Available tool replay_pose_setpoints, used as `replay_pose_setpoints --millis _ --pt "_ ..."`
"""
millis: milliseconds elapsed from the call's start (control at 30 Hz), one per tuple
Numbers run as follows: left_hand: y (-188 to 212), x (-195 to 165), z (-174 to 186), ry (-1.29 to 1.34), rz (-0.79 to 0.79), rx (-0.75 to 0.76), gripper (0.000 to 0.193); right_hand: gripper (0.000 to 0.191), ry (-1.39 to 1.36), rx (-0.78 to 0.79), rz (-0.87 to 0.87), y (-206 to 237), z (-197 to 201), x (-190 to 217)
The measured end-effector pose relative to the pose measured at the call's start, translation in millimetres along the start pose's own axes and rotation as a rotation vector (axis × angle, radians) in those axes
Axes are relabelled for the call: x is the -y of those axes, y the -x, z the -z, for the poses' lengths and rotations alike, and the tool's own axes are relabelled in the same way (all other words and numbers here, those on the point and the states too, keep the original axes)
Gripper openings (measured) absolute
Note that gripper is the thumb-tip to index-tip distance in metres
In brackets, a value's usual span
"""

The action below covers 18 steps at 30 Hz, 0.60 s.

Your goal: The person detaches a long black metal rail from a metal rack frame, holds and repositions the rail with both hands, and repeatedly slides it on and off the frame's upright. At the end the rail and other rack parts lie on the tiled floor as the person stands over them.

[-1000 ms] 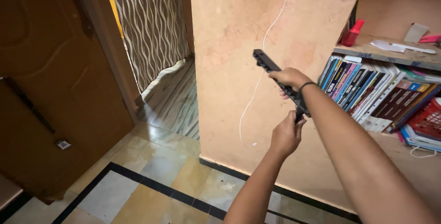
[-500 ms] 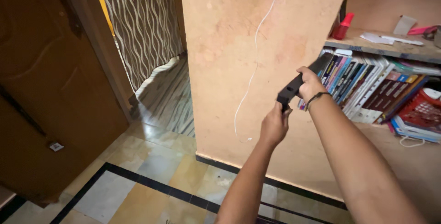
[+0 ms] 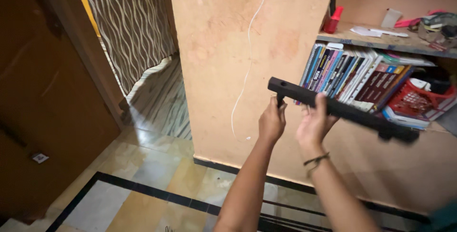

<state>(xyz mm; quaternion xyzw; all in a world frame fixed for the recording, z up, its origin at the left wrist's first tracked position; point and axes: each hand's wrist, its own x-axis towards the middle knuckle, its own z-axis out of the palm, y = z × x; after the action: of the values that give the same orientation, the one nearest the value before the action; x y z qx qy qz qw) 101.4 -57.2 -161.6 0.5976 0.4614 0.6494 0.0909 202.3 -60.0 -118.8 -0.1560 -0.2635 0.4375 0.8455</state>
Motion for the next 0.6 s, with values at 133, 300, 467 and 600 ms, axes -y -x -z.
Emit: replay_pose_setpoints --millis 133,300,467,600 --pt "-1 6 0 -0.018 0.055 0.005 0.019 0.048 0.467 0.245 0.402 64 26 -12" --pt "-3 8 10 -0.069 0.09 0.045 0.023 0.054 0.901 0.662 0.761 55 46 7" --pt "-3 1 11 -0.022 0.144 0.116 0.027 0.054 0.391 0.921 0.013 16 25 50" --pt "-3 0 8 0.031 0.104 0.116 0.028 0.065 1.105 1.239 1.08 -2 -27 95"
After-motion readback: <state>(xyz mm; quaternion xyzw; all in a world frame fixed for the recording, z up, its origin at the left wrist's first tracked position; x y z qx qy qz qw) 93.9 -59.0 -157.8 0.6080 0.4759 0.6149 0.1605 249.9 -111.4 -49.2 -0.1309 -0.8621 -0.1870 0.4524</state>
